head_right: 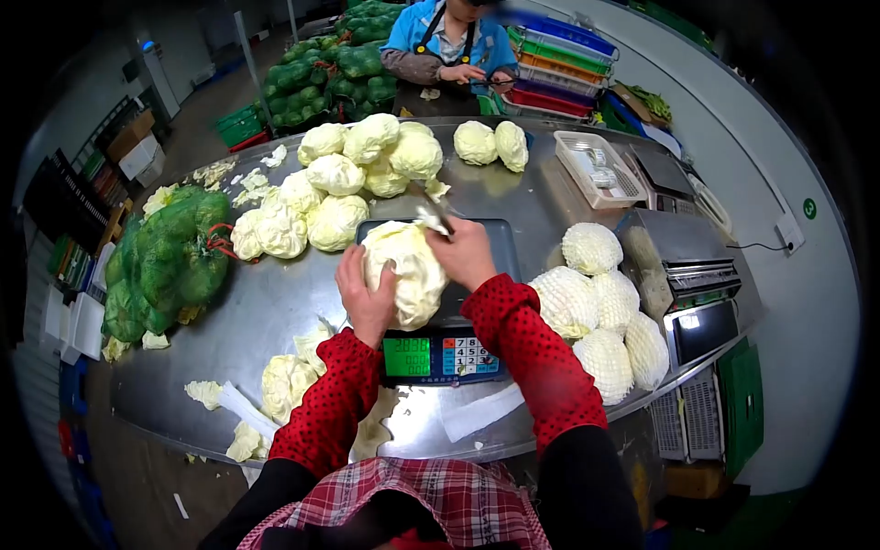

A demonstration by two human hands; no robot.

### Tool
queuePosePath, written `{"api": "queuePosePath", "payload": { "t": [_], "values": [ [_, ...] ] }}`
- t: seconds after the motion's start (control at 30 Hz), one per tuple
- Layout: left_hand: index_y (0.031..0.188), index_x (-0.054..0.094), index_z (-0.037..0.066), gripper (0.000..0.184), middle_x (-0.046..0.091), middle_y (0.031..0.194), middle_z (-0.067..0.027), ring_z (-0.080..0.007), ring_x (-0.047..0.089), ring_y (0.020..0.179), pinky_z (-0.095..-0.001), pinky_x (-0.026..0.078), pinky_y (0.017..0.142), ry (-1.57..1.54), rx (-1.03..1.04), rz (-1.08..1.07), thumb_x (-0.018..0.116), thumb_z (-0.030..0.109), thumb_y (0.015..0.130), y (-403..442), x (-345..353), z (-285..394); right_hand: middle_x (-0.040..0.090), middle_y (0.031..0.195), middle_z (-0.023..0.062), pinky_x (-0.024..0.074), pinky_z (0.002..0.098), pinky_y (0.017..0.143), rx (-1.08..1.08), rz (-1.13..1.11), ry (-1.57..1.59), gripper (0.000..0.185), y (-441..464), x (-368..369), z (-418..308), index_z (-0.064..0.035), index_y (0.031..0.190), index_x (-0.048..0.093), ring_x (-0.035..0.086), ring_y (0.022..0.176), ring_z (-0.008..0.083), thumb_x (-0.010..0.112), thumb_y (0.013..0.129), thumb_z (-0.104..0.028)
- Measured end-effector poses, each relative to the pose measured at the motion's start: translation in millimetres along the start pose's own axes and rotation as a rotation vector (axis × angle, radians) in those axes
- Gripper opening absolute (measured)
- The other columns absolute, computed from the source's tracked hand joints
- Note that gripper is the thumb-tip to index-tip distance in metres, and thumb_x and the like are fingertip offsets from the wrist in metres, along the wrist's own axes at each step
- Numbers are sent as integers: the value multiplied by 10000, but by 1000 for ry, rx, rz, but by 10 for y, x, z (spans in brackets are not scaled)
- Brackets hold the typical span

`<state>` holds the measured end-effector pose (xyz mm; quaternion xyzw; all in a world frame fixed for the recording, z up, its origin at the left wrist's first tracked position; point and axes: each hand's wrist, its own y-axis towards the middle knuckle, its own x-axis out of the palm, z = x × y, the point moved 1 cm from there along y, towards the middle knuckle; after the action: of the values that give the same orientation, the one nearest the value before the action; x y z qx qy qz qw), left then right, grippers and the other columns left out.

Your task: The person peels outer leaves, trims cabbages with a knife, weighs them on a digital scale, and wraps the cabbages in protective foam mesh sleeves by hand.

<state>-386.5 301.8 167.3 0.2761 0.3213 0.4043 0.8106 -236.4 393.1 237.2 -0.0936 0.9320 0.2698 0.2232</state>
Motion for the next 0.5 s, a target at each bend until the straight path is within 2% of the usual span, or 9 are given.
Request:
{"api": "queuePosePath", "payload": {
  "t": [0.07,0.1,0.2,0.23,0.27,0.33,0.4,0.43,0.5],
  "values": [
    [1206,527,-42,571,513,1238,-230,-400,478,1139,-451,382,973,-9,-90,81,730,276,777,163,-79,15,598,667,192,465,382,544,-216,-13,-4,161,-16,78,-279,-37,844,649,604,595,359,666,772,-181],
    [1245,487,-50,648,513,1239,-246,-407,469,1161,-446,382,979,-162,-224,49,733,329,781,237,-93,-57,604,670,182,471,394,544,-270,-27,-11,152,-27,99,-436,-32,827,632,603,610,375,666,765,-166],
    [1188,525,-63,651,564,1147,-236,-375,532,1073,-408,415,937,-516,-504,-233,742,381,765,336,-139,-333,596,683,210,472,377,538,-230,-82,-18,140,11,186,-486,-21,820,629,610,602,363,661,775,-149],
    [1188,525,-63,651,564,1147,-236,-375,532,1073,-408,415,937,-511,-510,-227,742,381,765,279,-139,-387,614,655,185,465,338,534,-98,-72,69,160,83,195,-347,-8,853,646,620,557,265,668,790,-154],
    [1166,538,-63,636,573,1119,-224,-364,543,1048,-405,424,918,-427,-458,-153,748,377,758,205,-144,-425,633,637,105,449,292,537,15,-67,221,197,144,228,-176,17,892,658,573,571,120,668,812,-163],
    [1121,558,-64,609,582,1055,-202,-334,556,996,-391,435,886,-300,-346,6,769,357,736,137,-186,-379,636,664,28,439,273,542,92,-78,297,221,216,229,39,43,903,665,520,618,54,665,818,-162],
    [1101,561,-66,611,577,1052,-209,-329,552,987,-387,435,877,-485,-415,69,784,354,718,73,-221,-366,649,689,37,435,268,544,114,-31,298,222,321,211,174,71,856,659,524,626,48,661,814,-147],
    [1101,561,-66,611,577,1052,-209,-329,552,987,-387,435,877,-481,-417,67,784,354,718,81,-221,-393,655,699,44,436,265,550,274,-16,338,240,326,114,155,82,828,660,528,636,51,667,810,-158],
    [1079,561,-66,613,572,1049,-217,-333,546,975,-389,432,878,-424,-419,147,794,361,705,114,-184,-419,611,627,14,408,269,481,272,42,273,242,420,-3,211,57,752,642,512,544,63,665,821,-174]
  ]
}}
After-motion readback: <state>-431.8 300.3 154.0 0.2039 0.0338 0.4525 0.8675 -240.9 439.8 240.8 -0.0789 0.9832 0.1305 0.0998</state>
